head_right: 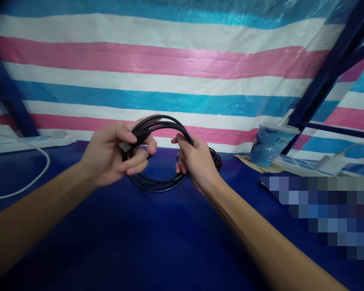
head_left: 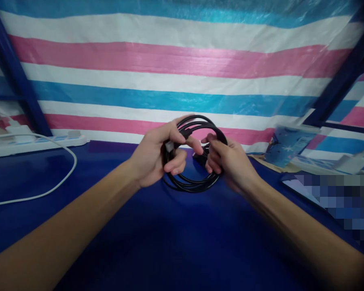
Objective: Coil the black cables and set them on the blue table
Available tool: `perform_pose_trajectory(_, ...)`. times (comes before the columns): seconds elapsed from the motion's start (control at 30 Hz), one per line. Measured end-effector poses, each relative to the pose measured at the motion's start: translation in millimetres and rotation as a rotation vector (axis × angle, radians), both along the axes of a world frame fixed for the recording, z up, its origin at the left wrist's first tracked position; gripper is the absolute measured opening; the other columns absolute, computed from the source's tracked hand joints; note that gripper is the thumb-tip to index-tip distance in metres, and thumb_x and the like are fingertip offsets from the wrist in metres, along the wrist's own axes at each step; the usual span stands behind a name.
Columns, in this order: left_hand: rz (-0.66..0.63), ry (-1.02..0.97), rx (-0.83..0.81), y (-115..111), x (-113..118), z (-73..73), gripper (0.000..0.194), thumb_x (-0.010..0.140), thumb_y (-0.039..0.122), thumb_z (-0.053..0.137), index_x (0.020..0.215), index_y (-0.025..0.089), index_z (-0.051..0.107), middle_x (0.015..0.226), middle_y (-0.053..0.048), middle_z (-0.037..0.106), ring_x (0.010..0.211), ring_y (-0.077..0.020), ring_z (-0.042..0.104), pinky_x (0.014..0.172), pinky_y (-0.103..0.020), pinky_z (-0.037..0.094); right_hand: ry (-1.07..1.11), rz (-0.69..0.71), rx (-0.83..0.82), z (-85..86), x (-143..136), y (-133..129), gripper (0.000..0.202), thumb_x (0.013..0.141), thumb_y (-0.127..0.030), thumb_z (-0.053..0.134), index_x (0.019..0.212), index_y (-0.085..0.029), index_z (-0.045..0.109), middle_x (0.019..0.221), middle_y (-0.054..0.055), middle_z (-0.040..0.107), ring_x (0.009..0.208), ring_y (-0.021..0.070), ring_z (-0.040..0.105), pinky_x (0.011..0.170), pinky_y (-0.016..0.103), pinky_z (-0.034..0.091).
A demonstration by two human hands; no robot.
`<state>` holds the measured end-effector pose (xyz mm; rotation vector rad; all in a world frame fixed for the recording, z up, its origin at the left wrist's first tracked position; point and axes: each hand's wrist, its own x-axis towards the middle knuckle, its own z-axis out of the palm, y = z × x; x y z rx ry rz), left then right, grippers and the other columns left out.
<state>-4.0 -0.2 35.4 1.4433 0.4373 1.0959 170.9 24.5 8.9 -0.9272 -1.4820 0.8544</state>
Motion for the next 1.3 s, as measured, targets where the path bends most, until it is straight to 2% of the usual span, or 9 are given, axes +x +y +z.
perform_pose_trajectory(0.1, -0.004, 0.327, 0.003, -2, 5, -2.8, 0.023, 0.062, 0.013, 0.050, 0.083, 0.017, 0.059, 0.061, 0.000, 0.058, 0.036, -0.0072, 0.043, 0.039, -0.023, 0.033, -0.485, -0.217, 0.337, 6.9, 5, -7, 0.012, 0.072, -0.012, 0.053, 0.080, -0.021, 0.057, 0.053, -0.003, 0.051, 0.043, 0.0126, 0.043, 0.047, 0.026, 0.028)
perform_pose_trajectory(0.23, 0.363, 0.509, 0.262, -7, 20, -7.7, 0.012, 0.062, 0.011, 0.051, 0.069, 0.019, 0.058, 0.059, 0.001, 0.056, 0.046, -0.0077, 0.044, 0.040, -0.020, 0.028, -0.820, -0.348, 0.523, 10.9, 2, -15, 0.024, 0.064, -0.007, 0.056, 0.083, -0.020, 0.062, 0.060, 0.001, 0.058, 0.054, 0.0172, 0.051, 0.052, 0.027, 0.026)
perform_pose_trajectory(0.57, 0.444, -0.014, -0.009, 20, -4, -4.0, 0.008, 0.055, 0.005, 0.049, 0.054, 0.013, 0.050, 0.054, 0.002, 0.051, 0.030, 0.0009, 0.021, 0.031, -0.019, 0.014, 0.154, 0.408, -0.262, -5.8, -7, -10, 0.016, 0.085, -0.031, 0.057, 0.084, -0.016, 0.061, 0.044, -0.009, 0.041, 0.039, 0.0071, 0.040, 0.061, 0.031, 0.052)
perform_pose_trajectory(0.7, 0.296, 0.069, -0.138, 21, 2, -8.3, 0.007, 0.061, 0.008, 0.051, 0.058, 0.013, 0.054, 0.049, 0.005, 0.048, 0.028, 0.0004, 0.025, 0.032, -0.016, 0.026, 0.156, 0.272, -0.238, -2.9, -1, -6, 0.015, 0.086, -0.032, 0.055, 0.086, -0.018, 0.060, 0.042, -0.013, 0.023, 0.032, 0.0045, 0.019, 0.036, 0.020, 0.031)
perform_pose_trajectory(0.83, -0.061, 0.510, -0.200, 5, 13, -1.4, 0.007, 0.077, 0.023, 0.056, 0.076, 0.016, 0.059, 0.045, 0.005, 0.051, 0.029, -0.0050, 0.038, 0.033, -0.016, 0.033, -0.330, 0.019, 0.098, 5.6, 11, -2, 0.012, 0.081, -0.016, 0.055, 0.086, -0.017, 0.065, 0.057, -0.004, 0.051, 0.047, 0.0085, 0.044, 0.049, 0.025, 0.036)
perform_pose_trajectory(0.93, -0.221, 0.456, -0.372, -4, 16, 4.3, 0.029, 0.087, 0.042, 0.049, 0.071, 0.018, 0.055, 0.036, 0.008, 0.038, 0.026, -0.0040, 0.027, 0.031, -0.015, 0.029, -0.424, -0.064, 0.230, 9.1, 13, -1, 0.019, 0.082, -0.015, 0.053, 0.096, -0.019, 0.066, 0.060, -0.003, 0.054, 0.052, 0.0100, 0.047, 0.052, 0.026, 0.034)
perform_pose_trajectory(1.1, 0.005, -0.046, -0.433, 7, 9, 4.8, 0.047, 0.083, 0.049, 0.055, 0.051, 0.018, 0.038, 0.033, 0.010, 0.017, 0.027, -0.0029, 0.011, 0.028, -0.015, 0.022, 0.161, 0.209, -0.211, 8.2, 8, 0, 0.012, 0.081, -0.028, 0.063, 0.088, -0.019, 0.061, 0.047, -0.008, 0.046, 0.043, 0.0096, 0.049, 0.049, 0.023, 0.038)
perform_pose_trajectory(1.2, 0.175, -0.266, -0.426, 21, 5, 5.3, 0.051, 0.090, 0.047, 0.044, 0.049, 0.018, 0.038, 0.034, 0.009, 0.017, 0.028, -0.0040, 0.009, 0.028, -0.016, 0.023, 0.447, 0.445, -0.405, 5.2, 4, -3, 0.018, 0.087, -0.036, 0.058, 0.084, -0.018, 0.061, 0.043, -0.009, 0.042, 0.047, 0.0111, 0.057, 0.069, 0.031, 0.049)
perform_pose_trajectory(1.3, 0.264, -0.442, -0.457, 31, 8, 11.9, 0.054, 0.096, 0.042, 0.030, 0.048, 0.017, 0.036, 0.034, 0.008, 0.016, 0.028, -0.0043, 0.008, 0.028, -0.016, 0.020, 0.628, 0.558, -0.445, 7.6, 2, -8, 0.024, 0.087, -0.042, 0.056, 0.083, -0.019, 0.061, 0.058, -0.004, 0.057, 0.071, 0.0156, 0.067, 0.084, 0.034, 0.048)
